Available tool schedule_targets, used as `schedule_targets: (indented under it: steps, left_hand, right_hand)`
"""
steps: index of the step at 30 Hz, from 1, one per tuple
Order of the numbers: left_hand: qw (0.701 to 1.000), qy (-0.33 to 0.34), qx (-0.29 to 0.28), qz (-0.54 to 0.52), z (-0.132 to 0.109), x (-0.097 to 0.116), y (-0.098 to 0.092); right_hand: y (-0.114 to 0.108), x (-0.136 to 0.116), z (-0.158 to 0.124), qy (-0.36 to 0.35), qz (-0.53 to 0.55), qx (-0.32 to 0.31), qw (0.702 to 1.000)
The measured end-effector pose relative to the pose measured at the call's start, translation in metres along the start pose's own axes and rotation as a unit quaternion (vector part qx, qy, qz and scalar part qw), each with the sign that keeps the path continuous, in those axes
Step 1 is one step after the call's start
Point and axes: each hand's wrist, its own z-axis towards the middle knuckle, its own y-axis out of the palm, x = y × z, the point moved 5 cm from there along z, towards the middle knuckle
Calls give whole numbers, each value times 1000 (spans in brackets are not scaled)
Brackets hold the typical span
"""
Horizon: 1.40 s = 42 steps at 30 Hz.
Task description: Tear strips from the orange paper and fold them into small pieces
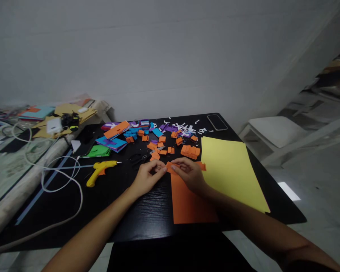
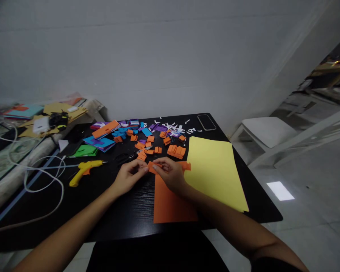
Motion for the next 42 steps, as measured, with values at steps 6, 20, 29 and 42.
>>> schedule_targets:
  steps: [6,20,29,42]
  left_hand:
    - [1000,2,-8,7,1,1,0]
    - [1000,13,-4,-2,0,3,1]
    - [998,44,-15,50,0,3,0]
    - [998,36,1,49,1,8,-2]
  right_hand:
    - [-1,-1,0,1,-16,4,1000]
    - [3,-3,-3,24,-9,-20,999]
    - [11,-1,-5,1,-15,-86,996]
    - [7,0,-3,15,4,-46,999]
